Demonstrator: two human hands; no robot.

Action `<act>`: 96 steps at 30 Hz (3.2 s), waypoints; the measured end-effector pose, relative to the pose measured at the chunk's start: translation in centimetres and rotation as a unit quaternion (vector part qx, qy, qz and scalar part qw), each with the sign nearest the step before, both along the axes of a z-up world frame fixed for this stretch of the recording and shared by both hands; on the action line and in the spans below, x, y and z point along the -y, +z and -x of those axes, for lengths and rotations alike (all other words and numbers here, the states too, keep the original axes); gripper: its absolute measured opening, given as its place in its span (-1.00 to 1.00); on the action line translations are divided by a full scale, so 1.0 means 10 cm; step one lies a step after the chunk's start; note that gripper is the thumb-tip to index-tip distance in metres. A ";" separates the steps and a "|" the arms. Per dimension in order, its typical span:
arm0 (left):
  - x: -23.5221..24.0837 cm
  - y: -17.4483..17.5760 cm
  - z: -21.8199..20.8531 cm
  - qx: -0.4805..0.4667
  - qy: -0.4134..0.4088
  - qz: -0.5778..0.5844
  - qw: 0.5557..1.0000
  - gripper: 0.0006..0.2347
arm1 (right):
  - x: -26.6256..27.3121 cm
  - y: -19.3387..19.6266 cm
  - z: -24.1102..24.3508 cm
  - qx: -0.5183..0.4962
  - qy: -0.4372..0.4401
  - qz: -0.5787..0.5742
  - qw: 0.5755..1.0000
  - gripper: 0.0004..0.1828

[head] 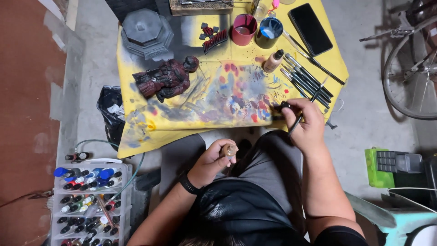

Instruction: Detailing and painting a miniature mask using brushes and acrylic paints to create a weathered effect.

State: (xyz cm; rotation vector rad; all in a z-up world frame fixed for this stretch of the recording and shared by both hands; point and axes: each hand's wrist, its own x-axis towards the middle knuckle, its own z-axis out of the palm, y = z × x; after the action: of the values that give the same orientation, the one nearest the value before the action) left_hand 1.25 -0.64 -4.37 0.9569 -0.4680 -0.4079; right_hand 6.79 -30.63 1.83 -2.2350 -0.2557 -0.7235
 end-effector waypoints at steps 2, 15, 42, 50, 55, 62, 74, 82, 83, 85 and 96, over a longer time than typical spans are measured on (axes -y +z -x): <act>0.00 0.08 0.00 0.004 0.012 -0.009 1.000 -0.66 | 0.06 0.11 -0.10 -0.032 -0.016 0.091 0.995 -0.76; -0.09 0.09 -0.02 0.028 0.093 -0.105 0.990 -0.66 | 0.24 -0.21 -0.45 0.023 -0.054 0.310 0.949 -0.67; -0.06 0.76 -0.37 0.220 0.241 -0.166 0.931 -0.70 | -0.52 -0.58 0.03 0.078 0.203 -0.350 0.911 -0.63; -0.09 0.70 -0.44 0.218 0.240 -0.183 0.928 -0.72 | -0.60 -0.38 -0.07 0.146 0.167 -0.291 0.931 -0.70; -0.06 0.80 -0.53 0.214 0.261 -0.255 0.906 -0.68 | -0.47 0.16 -0.35 0.210 0.010 -0.102 0.972 -0.71; 0.13 1.00 -0.96 0.313 0.299 -0.358 0.827 -0.68 | -0.34 0.45 -0.90 0.008 -0.054 0.058 0.997 -0.35; 0.50 0.97 -1.84 0.258 0.248 -0.539 0.762 -0.71 | -0.28 0.40 -0.93 -0.039 -0.062 0.060 0.996 -0.50; 0.58 1.22 -1.55 0.307 0.300 -0.562 0.707 -0.41 | -0.27 0.47 -0.29 0.000 0.004 -0.016 1.000 -0.51; 0.57 1.29 -1.32 0.352 0.302 -0.512 0.723 -0.44 | -0.31 0.47 -0.16 -0.009 0.019 -0.045 0.999 -0.52; 0.58 1.33 -0.95 0.401 0.282 -0.452 0.746 -0.47 | -0.41 0.41 0.04 -0.021 0.010 -0.075 0.997 -0.54; 0.61 0.54 -0.26 0.342 0.161 -0.403 0.834 -0.43 | -0.80 0.04 0.54 0.041 0.106 -0.181 0.977 -0.61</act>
State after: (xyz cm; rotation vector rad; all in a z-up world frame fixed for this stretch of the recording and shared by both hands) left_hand 3.89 -6.71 0.99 2.0009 -0.7883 0.0989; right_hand 1.38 -22.59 2.25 -1.8053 -0.3659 -0.6854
